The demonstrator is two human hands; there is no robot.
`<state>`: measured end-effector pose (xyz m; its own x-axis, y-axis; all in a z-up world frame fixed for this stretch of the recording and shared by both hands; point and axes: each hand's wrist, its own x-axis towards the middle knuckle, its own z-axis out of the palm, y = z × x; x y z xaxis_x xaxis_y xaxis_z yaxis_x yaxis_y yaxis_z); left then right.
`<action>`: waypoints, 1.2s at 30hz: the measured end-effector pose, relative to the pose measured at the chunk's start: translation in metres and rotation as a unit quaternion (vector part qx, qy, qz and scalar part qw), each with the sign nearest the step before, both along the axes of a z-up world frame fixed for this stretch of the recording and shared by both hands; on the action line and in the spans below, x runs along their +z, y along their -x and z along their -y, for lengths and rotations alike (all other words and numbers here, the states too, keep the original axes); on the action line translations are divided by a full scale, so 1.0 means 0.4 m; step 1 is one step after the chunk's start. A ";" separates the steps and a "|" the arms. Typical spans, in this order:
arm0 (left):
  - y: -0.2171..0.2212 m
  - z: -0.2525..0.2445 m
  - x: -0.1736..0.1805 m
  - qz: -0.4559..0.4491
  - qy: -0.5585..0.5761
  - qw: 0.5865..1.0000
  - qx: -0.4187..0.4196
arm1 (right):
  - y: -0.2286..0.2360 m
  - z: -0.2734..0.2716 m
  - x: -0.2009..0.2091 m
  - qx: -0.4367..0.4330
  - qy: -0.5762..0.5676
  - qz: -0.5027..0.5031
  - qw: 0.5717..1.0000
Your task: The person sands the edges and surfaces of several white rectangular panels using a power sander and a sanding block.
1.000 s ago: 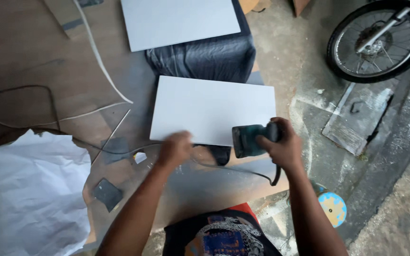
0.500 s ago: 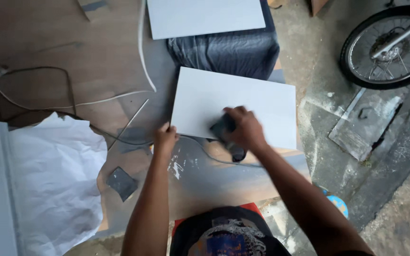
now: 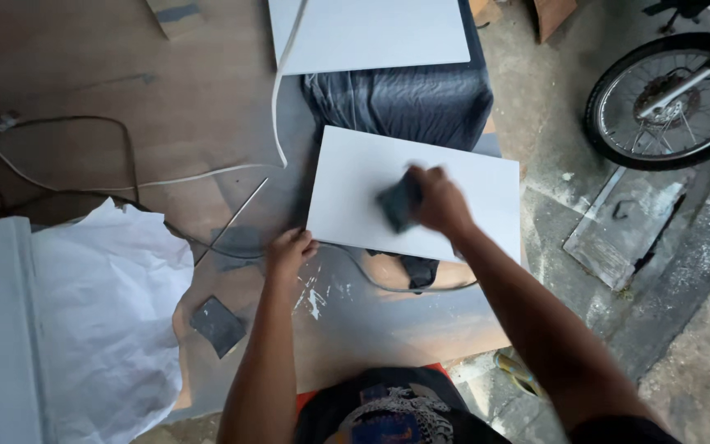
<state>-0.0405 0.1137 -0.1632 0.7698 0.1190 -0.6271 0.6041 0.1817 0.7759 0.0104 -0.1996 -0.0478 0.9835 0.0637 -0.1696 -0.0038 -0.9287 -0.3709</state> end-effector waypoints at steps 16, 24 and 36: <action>0.023 -0.032 -0.063 -0.004 0.034 0.999 -0.013 | -0.113 -0.150 0.021 -0.003 -0.003 -0.023 1.000; 0.020 -0.036 -0.239 0.009 0.123 0.991 0.058 | 0.039 -0.329 0.183 0.146 -0.049 -0.094 0.984; 0.059 0.008 -0.127 -0.018 0.178 0.979 0.097 | -0.269 -0.273 0.002 -0.002 0.001 0.005 1.000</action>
<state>-0.0641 0.1104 -0.2141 0.7308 0.0291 -0.6819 0.5575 0.5509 0.6210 0.1181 -0.0905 -0.0469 0.9852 0.0596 -0.1608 -0.0040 -0.9293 -0.3692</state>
